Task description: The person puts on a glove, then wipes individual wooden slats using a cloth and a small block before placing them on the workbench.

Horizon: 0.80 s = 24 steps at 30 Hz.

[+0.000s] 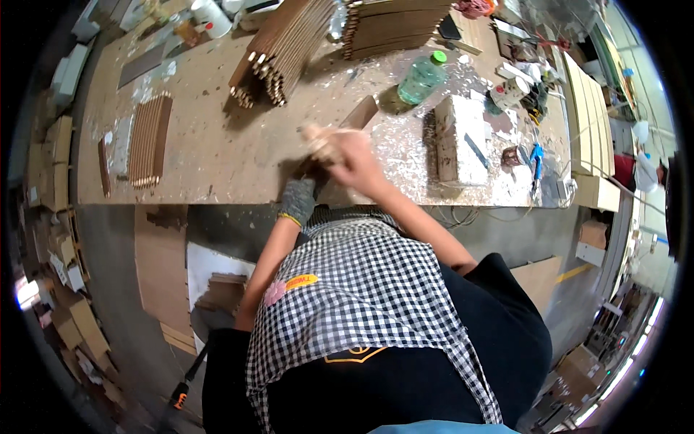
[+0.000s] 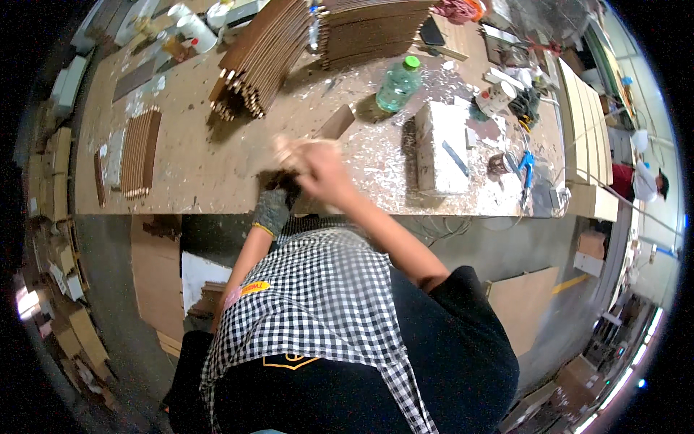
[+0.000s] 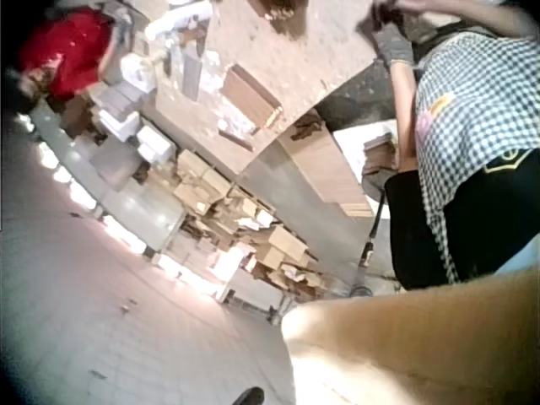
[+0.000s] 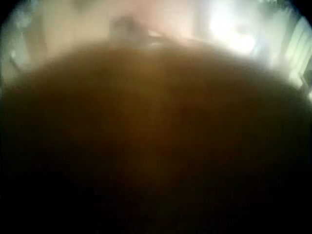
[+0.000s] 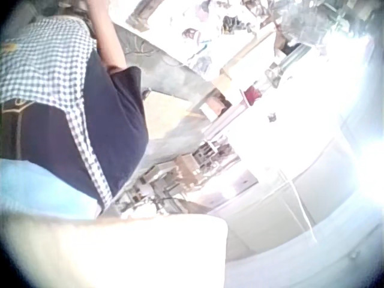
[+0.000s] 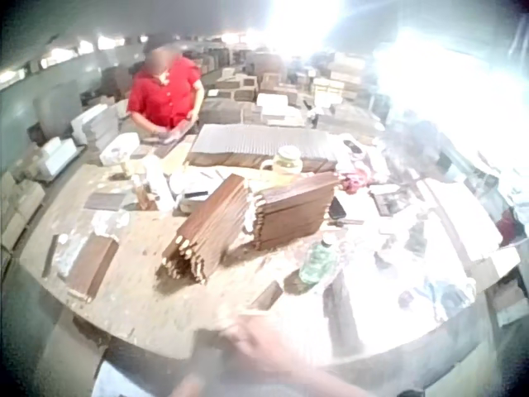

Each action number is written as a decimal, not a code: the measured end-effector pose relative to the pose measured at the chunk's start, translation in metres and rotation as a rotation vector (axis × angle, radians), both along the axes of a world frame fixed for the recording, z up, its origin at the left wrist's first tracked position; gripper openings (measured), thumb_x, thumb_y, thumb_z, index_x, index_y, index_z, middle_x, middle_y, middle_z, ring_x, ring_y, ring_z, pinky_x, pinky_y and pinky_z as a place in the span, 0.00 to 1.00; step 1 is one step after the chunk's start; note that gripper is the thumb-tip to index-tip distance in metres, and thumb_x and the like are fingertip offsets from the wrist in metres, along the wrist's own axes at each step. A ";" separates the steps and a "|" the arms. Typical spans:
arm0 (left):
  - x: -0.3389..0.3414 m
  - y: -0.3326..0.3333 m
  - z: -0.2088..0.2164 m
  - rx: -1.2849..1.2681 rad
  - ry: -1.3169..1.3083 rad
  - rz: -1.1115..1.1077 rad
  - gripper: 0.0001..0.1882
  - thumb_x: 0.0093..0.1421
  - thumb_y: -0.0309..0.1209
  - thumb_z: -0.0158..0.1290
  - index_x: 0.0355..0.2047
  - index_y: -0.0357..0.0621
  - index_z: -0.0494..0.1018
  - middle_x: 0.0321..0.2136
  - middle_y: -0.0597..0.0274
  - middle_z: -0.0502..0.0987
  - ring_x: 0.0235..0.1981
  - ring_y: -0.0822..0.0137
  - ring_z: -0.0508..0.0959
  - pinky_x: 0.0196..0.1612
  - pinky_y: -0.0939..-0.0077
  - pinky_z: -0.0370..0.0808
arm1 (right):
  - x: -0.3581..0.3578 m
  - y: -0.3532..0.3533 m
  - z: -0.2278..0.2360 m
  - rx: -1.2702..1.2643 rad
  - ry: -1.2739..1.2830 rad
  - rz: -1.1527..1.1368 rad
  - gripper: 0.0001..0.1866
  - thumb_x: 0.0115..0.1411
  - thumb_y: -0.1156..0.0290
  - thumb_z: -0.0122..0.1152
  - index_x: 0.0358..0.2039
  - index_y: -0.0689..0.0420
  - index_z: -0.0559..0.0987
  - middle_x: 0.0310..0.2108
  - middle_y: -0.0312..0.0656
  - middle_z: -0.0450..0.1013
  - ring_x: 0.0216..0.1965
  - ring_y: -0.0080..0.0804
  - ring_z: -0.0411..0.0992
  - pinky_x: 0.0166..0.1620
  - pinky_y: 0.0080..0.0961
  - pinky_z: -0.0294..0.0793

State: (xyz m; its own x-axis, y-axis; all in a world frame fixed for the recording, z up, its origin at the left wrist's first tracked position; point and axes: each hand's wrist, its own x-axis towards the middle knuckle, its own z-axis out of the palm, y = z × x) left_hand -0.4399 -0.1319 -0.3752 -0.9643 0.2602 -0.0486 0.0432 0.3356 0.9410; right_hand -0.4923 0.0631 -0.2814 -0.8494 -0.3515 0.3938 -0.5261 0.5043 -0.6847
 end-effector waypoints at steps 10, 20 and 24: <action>-0.012 0.026 0.095 0.026 -0.275 0.241 0.24 0.64 0.25 0.55 0.61 0.52 0.71 0.48 0.59 0.80 0.45 0.69 0.81 0.40 0.80 0.77 | -0.118 0.097 -0.077 0.038 -0.513 -0.306 0.21 0.71 0.56 0.45 0.45 0.60 0.77 0.38 0.55 0.77 0.38 0.51 0.76 0.43 0.42 0.73; -0.001 -0.027 0.053 0.396 -0.362 0.303 0.40 0.51 0.14 0.55 0.66 0.50 0.62 0.63 0.47 0.64 0.62 0.52 0.67 0.63 0.66 0.67 | -0.072 0.056 -0.006 -0.703 -0.496 -0.566 0.19 0.71 0.61 0.52 0.54 0.62 0.73 0.42 0.44 0.77 0.44 0.28 0.74 0.48 0.27 0.72; -0.006 -0.012 0.015 -0.249 -0.092 0.158 0.38 0.58 0.26 0.58 0.68 0.48 0.57 0.61 0.51 0.66 0.58 0.58 0.70 0.60 0.67 0.69 | -0.028 0.015 -0.020 -0.018 0.045 -0.122 0.14 0.48 0.84 0.52 0.35 0.56 0.78 0.36 0.50 0.75 0.40 0.46 0.74 0.47 0.40 0.74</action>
